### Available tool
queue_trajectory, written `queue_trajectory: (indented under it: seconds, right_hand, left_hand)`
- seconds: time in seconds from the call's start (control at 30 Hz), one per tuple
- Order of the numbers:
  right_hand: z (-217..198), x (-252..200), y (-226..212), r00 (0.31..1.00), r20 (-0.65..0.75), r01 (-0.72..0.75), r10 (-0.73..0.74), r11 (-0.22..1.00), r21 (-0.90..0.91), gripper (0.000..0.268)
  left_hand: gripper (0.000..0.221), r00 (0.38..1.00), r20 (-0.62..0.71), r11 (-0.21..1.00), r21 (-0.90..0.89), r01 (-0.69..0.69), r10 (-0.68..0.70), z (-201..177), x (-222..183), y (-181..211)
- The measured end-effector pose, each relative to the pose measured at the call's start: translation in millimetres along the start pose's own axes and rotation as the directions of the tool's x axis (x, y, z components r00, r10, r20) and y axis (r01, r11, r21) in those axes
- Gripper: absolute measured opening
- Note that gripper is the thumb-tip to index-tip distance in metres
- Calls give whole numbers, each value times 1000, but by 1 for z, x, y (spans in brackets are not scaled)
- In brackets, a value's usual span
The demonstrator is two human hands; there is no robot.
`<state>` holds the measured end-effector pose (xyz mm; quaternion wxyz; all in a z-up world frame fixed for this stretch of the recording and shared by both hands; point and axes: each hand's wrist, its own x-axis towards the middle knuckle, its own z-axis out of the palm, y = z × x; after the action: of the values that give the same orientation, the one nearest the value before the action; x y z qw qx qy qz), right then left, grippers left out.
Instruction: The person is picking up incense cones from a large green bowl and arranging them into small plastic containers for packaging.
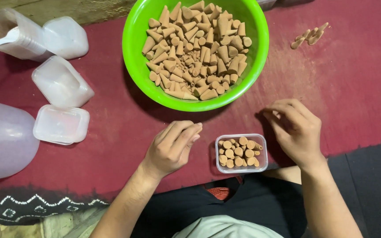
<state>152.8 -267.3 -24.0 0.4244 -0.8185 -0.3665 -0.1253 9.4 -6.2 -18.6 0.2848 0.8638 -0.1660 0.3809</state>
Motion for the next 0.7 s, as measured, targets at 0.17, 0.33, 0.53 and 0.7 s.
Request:
queue_trajectory:
  seconds: [0.17,0.33,0.53,0.7]
  right_hand:
    - [-40,-14,-43,990,139,-4,-15,990,139,13]
    - [-47,-31,-60,957,268,72,-111,986,153,14]
    - [-40,-38,-61,944,305,107,-126,991,79,23]
    - [-38,-49,-57,937,315,164,-149,986,-21,43]
  left_hand:
    - [14,992,128,1000,8,-12,11,-9,4,4]
    - [13,991,131,1000,0,-15,14,-8,4,3]
    - [13,991,131,1000,17,-11,9,-7,2,3]
    - [13,991,136,999,29,-15,11,-8,2,4]
